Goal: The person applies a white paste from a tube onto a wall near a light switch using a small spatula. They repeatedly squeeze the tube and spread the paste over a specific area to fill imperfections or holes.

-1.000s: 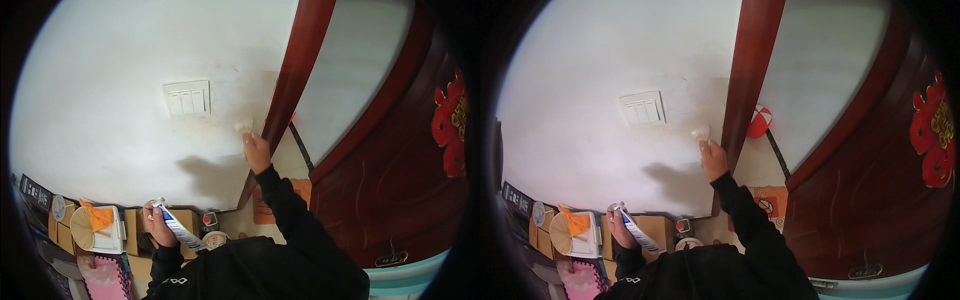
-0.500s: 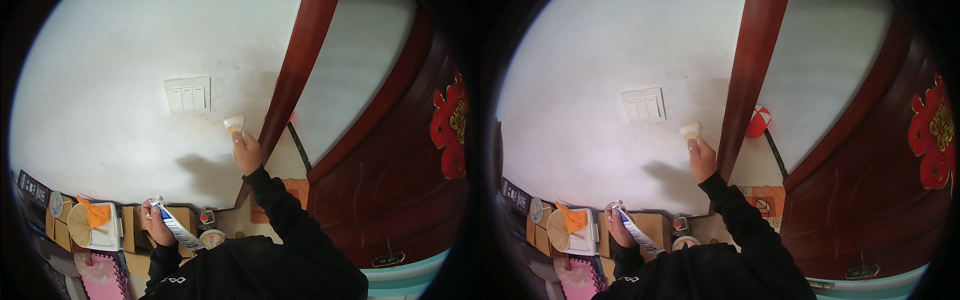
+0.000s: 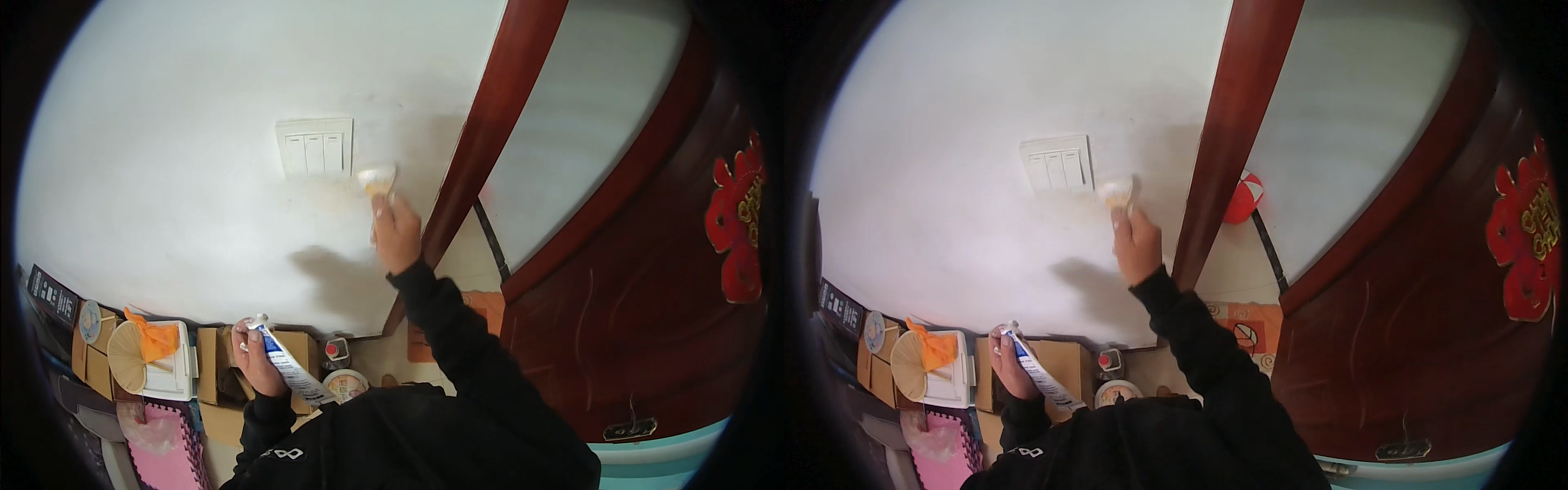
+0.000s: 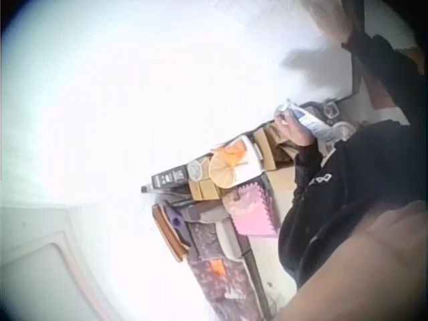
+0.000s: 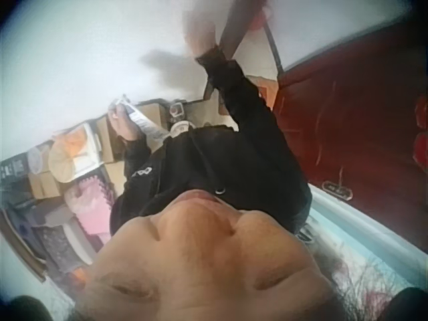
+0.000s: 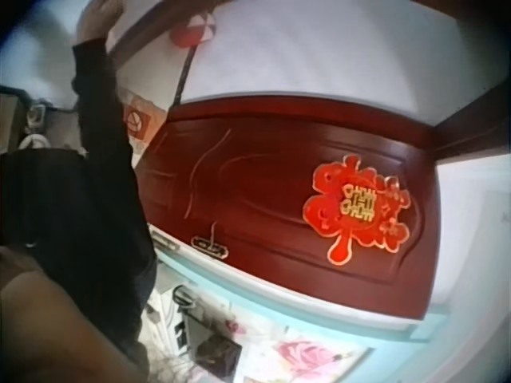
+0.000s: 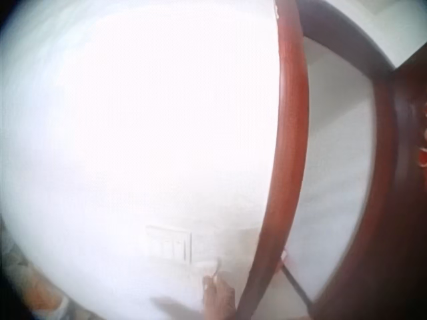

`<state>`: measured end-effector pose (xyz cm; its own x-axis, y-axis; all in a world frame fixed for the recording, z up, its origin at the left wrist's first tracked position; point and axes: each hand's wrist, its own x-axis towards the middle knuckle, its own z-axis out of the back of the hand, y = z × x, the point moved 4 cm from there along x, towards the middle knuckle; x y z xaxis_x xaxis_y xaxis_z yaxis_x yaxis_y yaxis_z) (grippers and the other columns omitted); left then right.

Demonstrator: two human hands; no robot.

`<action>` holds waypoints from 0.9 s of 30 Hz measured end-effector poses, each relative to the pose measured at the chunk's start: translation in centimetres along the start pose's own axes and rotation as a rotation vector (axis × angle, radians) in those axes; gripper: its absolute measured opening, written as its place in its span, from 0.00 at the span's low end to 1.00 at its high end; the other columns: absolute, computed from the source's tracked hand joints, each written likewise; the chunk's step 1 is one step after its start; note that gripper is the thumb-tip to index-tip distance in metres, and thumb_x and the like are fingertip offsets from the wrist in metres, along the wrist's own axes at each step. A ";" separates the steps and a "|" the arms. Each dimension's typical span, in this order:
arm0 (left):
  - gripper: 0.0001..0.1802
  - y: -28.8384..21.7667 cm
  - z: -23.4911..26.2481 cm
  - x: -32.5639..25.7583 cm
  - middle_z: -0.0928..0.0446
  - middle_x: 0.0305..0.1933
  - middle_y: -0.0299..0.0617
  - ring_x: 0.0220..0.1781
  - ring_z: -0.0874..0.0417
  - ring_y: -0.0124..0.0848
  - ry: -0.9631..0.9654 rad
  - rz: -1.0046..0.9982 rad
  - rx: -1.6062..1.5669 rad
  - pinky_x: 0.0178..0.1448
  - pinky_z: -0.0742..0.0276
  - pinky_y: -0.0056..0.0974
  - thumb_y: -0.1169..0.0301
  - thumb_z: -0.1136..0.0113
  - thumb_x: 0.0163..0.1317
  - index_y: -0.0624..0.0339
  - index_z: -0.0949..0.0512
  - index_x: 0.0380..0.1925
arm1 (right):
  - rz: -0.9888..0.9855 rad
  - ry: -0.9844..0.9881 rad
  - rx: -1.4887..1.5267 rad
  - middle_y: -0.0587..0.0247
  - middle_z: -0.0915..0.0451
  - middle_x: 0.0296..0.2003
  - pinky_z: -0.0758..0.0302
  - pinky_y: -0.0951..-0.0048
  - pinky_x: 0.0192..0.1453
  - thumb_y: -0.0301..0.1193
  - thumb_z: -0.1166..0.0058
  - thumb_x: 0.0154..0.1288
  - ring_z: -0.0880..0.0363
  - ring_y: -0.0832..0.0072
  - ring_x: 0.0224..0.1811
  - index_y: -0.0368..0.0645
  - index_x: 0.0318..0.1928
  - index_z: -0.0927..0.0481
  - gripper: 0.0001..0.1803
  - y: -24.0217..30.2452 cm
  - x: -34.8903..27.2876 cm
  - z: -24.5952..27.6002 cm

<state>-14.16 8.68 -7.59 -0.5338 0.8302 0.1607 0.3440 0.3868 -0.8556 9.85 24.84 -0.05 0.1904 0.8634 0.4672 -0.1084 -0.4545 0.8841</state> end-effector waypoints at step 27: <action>0.08 0.3 2.0 0.3 0.27 0.30 0.36 0.23 0.31 0.18 -0.015 -0.036 0.066 0.23 0.36 0.21 0.67 0.51 0.67 0.57 0.32 0.42 | 0.193 0.165 -0.328 0.60 0.30 0.14 0.33 0.68 0.21 0.35 0.50 0.67 0.30 0.65 0.15 0.39 0.25 0.30 0.16 -1.4 -2.9 -4.4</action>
<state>-15.77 8.25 -8.80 -0.5567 0.8098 0.1854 0.2724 0.3888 -0.8801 5.18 23.88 -2.65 -0.0195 0.8049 0.5931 -0.4368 -0.5405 0.7191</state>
